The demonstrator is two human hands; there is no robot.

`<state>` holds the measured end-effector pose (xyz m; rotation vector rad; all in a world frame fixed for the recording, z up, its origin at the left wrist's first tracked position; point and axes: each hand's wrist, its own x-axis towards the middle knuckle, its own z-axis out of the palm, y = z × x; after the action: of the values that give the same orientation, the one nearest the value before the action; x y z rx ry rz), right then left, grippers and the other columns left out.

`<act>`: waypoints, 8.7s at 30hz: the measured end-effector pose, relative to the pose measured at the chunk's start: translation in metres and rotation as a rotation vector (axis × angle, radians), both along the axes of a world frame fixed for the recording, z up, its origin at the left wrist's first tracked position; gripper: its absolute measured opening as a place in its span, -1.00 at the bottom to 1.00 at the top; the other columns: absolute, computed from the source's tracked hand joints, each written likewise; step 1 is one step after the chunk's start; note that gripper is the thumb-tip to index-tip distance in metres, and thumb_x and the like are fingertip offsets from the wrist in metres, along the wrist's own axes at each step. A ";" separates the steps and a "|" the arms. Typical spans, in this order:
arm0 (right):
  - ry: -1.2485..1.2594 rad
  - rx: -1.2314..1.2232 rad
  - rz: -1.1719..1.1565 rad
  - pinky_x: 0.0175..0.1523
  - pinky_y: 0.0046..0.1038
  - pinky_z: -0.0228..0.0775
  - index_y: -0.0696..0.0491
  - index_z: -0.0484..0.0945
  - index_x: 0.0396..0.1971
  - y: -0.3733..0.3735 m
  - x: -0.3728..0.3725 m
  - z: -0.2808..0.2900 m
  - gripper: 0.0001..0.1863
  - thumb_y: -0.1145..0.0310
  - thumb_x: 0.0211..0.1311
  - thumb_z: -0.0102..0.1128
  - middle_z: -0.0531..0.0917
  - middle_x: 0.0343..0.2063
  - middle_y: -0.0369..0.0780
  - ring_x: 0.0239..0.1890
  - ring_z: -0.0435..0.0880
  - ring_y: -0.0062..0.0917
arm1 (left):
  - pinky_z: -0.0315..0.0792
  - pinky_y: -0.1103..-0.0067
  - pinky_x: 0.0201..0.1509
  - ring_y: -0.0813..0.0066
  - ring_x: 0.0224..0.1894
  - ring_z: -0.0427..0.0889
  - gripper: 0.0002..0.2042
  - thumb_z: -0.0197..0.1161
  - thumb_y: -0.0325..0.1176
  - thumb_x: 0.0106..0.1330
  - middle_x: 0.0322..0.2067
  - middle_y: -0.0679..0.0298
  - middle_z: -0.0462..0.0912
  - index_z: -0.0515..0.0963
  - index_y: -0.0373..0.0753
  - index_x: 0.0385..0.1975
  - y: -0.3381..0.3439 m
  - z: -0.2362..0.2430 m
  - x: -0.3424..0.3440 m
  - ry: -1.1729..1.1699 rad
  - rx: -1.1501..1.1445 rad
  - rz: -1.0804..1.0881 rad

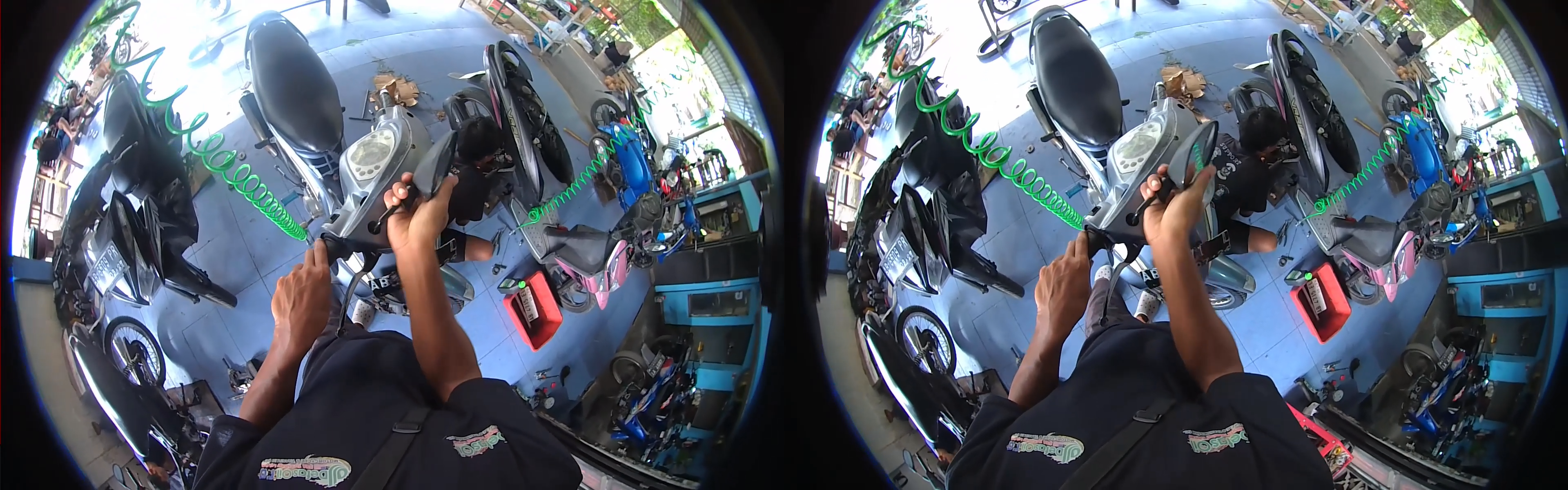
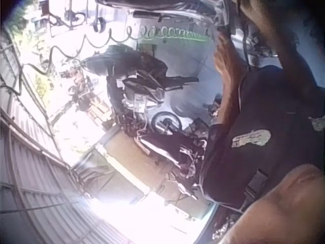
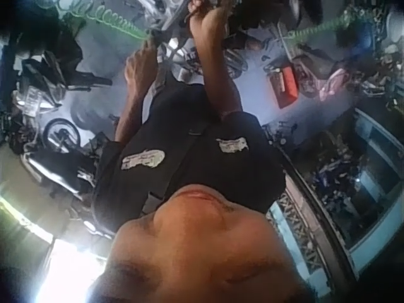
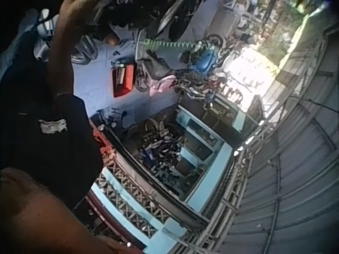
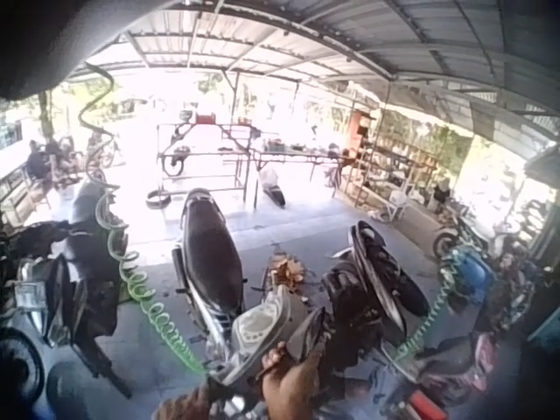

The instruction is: Installing a rearview mirror on a motorcycle.

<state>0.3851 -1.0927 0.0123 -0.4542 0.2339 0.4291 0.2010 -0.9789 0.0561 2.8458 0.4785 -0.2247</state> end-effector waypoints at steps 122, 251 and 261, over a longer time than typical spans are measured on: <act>-1.318 -1.044 0.169 -0.34 -0.02 0.57 -0.04 0.43 0.30 0.138 -0.064 -0.041 -0.53 0.24 0.42 0.10 0.71 -0.52 -0.10 -0.40 0.79 -0.11 | 0.55 0.12 0.04 -0.06 -0.04 0.74 -0.47 0.52 -0.12 0.18 -0.17 -0.08 0.77 0.62 -0.30 0.07 0.162 -0.116 0.025 -0.239 0.180 -0.163; -0.105 0.019 -0.301 -0.44 -0.49 0.21 -0.04 0.55 -0.18 0.011 -0.052 0.016 -0.40 -0.34 0.51 -0.04 0.47 -0.56 -0.33 -0.59 0.35 -0.62 | 0.56 0.08 -0.11 -0.16 -0.13 0.74 -0.53 0.43 -0.29 0.26 -0.27 -0.09 0.73 0.42 -0.36 0.07 0.036 -0.025 0.003 0.096 -0.478 -0.001; -0.229 -0.438 0.002 -0.57 -0.60 -0.02 -0.04 0.43 0.13 0.012 -0.030 0.017 -0.58 0.41 0.37 0.40 0.33 -0.58 -0.44 -0.66 0.21 -0.79 | 0.55 0.06 -0.12 -0.19 -0.15 0.74 -0.53 0.42 -0.27 0.28 -0.28 -0.11 0.74 0.41 -0.38 0.07 0.035 -0.024 0.004 0.090 -0.457 0.003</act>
<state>0.3554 -1.0809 0.0293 -0.9267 0.1034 0.3229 0.2047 -0.9440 0.0320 2.3961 0.3895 -0.4062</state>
